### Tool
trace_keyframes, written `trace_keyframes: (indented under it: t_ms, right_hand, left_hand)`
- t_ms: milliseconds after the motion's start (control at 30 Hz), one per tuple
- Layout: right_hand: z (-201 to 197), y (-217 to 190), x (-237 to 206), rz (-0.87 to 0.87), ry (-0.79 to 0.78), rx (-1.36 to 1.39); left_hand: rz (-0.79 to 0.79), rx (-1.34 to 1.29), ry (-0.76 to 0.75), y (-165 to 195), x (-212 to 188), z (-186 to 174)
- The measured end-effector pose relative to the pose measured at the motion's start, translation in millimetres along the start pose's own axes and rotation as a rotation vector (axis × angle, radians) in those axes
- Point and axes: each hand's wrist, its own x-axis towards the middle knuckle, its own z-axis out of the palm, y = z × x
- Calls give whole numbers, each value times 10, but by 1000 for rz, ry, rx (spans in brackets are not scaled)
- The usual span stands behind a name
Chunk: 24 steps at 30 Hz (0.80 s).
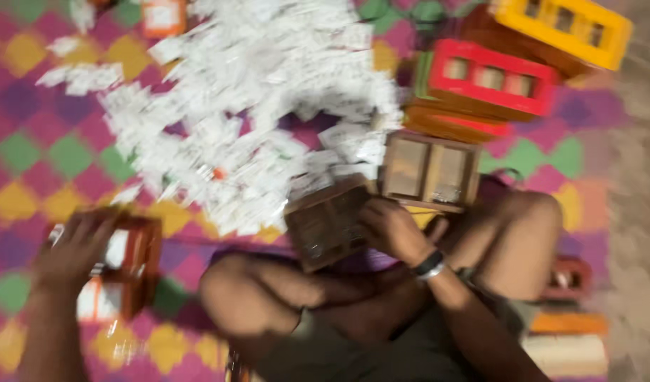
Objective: The person sits on a mat and assembles white electrical outlet modules into red and yellow plastic frames. They insert the modules, secure them with screws from a wooden box, and place the completed units into a wooden container.
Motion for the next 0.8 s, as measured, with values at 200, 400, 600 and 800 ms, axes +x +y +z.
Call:
trace_keyframes:
  t_ms: [200, 400, 600, 800]
  right_hand:
    - [-742, 162, -195, 93, 586, -98]
    - [-2407, 1661, 56, 212, 982, 51]
    - [-2963, 2319, 464, 258, 161, 215]
    - [-3044, 2243, 602, 320, 41, -227]
  left_hand:
    - [-62, -121, 60, -81, -92, -157]
    - [-106, -165, 226, 354, -623, -781]
    - [6, -486, 355, 1040, -736, -1018]
    - [88, -462, 415, 1460, -885, -1063]
